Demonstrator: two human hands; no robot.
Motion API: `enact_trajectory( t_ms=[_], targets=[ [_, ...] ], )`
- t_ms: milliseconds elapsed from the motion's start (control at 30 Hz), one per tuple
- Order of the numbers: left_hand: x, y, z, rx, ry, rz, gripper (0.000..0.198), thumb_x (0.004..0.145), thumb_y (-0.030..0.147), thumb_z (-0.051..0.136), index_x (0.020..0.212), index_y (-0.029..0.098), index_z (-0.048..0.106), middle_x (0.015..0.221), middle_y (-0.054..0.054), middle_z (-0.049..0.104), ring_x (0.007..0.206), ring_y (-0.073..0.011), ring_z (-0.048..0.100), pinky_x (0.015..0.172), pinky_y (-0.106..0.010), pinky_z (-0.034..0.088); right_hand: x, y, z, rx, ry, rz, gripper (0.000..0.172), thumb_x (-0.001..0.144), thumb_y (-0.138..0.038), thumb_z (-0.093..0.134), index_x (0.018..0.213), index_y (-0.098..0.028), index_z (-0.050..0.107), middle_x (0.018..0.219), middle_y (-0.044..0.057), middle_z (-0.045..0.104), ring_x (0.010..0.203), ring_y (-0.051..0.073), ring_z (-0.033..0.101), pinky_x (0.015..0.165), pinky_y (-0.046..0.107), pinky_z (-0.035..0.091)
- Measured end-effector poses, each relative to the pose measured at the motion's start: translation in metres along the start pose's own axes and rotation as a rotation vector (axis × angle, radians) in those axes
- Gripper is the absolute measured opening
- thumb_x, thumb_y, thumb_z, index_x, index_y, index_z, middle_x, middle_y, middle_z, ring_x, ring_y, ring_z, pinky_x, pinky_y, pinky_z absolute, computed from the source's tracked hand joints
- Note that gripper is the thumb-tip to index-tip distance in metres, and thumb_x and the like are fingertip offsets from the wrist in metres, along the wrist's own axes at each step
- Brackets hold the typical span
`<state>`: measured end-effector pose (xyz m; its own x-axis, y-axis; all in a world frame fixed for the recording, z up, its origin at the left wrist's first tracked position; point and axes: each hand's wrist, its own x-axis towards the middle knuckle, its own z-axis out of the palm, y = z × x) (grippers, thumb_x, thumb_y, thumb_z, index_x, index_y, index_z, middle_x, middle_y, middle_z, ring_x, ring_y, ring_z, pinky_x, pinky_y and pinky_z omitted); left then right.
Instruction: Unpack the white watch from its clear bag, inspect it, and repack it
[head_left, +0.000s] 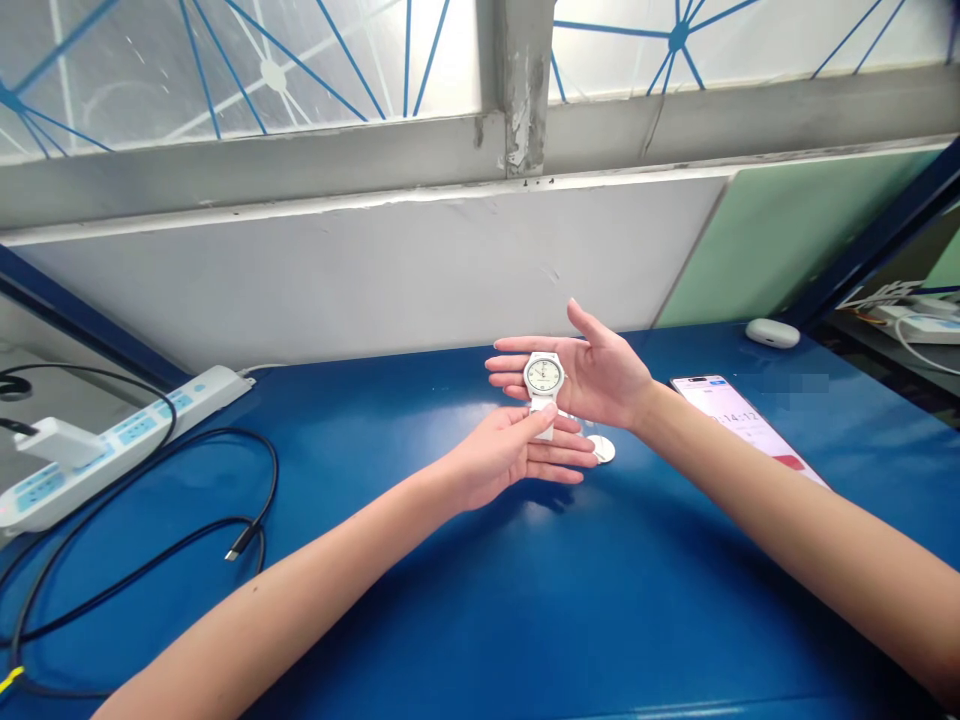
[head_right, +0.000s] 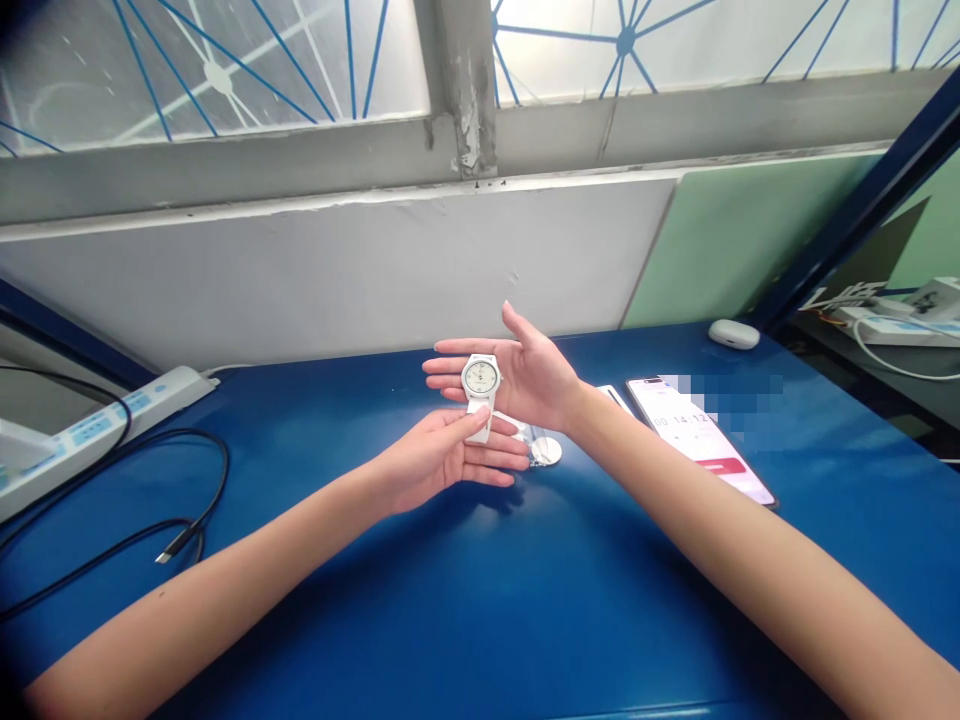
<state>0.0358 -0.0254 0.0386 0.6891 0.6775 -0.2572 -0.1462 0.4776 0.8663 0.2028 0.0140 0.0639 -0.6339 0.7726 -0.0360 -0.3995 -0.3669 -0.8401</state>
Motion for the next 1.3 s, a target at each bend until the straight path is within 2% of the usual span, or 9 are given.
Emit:
enact_trajectory(
  t_ms=[233,333,467,567,667,833,1000,1133,1300],
  targets=[
    [-0.002,0.025,-0.013,0.171,0.117,0.142,0.037,0.098,0.042,0.054,0.107,0.008,0.066,0.102,-0.017,0.073,0.095,-0.024,0.071,0.083,-0.035,0.056,0.003,-0.001,-0.005,-0.14,0.1,-0.184,0.054,0.095,-0.059,0.038,0.118,-0.018,0.065,0.119,0.013,0.071,0.115,0.029,0.063,0.099,0.046,0.049],
    [-0.003,0.029,-0.022,0.591,0.203,0.322,0.035,0.1,0.041,0.049,0.104,0.011,0.066,0.1,-0.014,0.073,0.093,-0.0243,0.071,0.081,-0.038,0.056,-0.001,-0.002,-0.003,-0.369,0.174,-0.326,0.039,0.095,-0.048,0.048,0.116,-0.021,0.068,0.116,0.009,0.072,0.112,0.026,0.065,0.099,0.043,0.049],
    [-0.002,0.019,-0.03,1.299,0.382,0.666,0.025,0.101,0.029,0.045,0.114,0.015,0.063,0.1,-0.008,0.071,0.09,-0.0225,0.068,0.084,-0.04,0.054,-0.019,0.009,-0.003,-0.919,0.302,-0.524,0.027,0.093,-0.038,0.058,0.112,-0.022,0.071,0.111,0.006,0.074,0.105,0.024,0.068,0.093,0.039,0.053],
    [0.001,0.004,-0.032,1.518,0.425,0.852,0.028,0.102,0.024,0.042,0.12,0.011,0.059,0.117,-0.016,0.068,0.108,-0.0271,0.065,0.092,-0.043,0.052,-0.04,0.024,-0.012,-1.202,0.28,-0.55,0.028,0.092,-0.033,0.06,0.117,-0.022,0.069,0.114,0.008,0.073,0.094,0.023,0.071,0.073,0.034,0.059],
    [0.003,-0.008,-0.031,1.616,0.37,0.953,0.029,0.102,0.022,0.04,0.122,0.01,0.056,0.119,-0.017,0.067,0.112,-0.0271,0.064,0.095,-0.042,0.053,-0.055,0.036,-0.023,-1.345,0.285,-0.666,0.028,0.094,-0.026,0.058,0.119,-0.022,0.069,0.12,0.009,0.07,0.106,0.023,0.068,0.088,0.036,0.057],
    [0.005,-0.02,-0.031,1.617,0.317,0.9,0.032,0.104,0.029,0.039,0.129,0.015,0.053,0.123,-0.014,0.067,0.115,-0.027,0.063,0.096,-0.045,0.052,-0.067,0.039,-0.029,-1.449,0.245,-0.71,0.031,0.094,-0.022,0.057,0.124,-0.024,0.067,0.122,0.009,0.068,0.11,0.024,0.066,0.093,0.039,0.056],
    [0.009,-0.027,-0.038,1.669,0.239,0.632,0.071,0.095,0.052,0.053,0.148,0.009,0.031,0.143,-0.023,0.05,0.133,-0.0341,0.049,0.103,-0.049,0.047,-0.076,0.031,-0.037,-1.555,0.262,-0.672,0.03,0.094,-0.024,0.056,0.123,-0.025,0.066,0.122,0.01,0.067,0.107,0.025,0.067,0.089,0.039,0.057],
    [0.01,-0.028,-0.044,1.67,0.172,0.559,0.063,0.093,0.056,0.054,0.139,0.014,0.043,0.143,-0.019,0.051,0.136,-0.0341,0.045,0.112,-0.052,0.036,-0.079,0.027,-0.049,-1.697,0.268,-0.653,0.027,0.094,-0.025,0.056,0.119,-0.023,0.068,0.12,0.011,0.068,0.106,0.026,0.067,0.09,0.04,0.056],
    [0.009,-0.022,-0.045,1.626,0.15,0.59,0.057,0.087,0.057,0.063,0.127,0.017,0.054,0.13,-0.016,0.06,0.123,-0.0333,0.054,0.105,-0.051,0.042,-0.083,0.021,-0.053,-1.718,0.218,-0.555,0.025,0.092,-0.026,0.057,0.114,-0.023,0.07,0.112,0.008,0.071,0.097,0.023,0.07,0.082,0.034,0.057]
  ],
)
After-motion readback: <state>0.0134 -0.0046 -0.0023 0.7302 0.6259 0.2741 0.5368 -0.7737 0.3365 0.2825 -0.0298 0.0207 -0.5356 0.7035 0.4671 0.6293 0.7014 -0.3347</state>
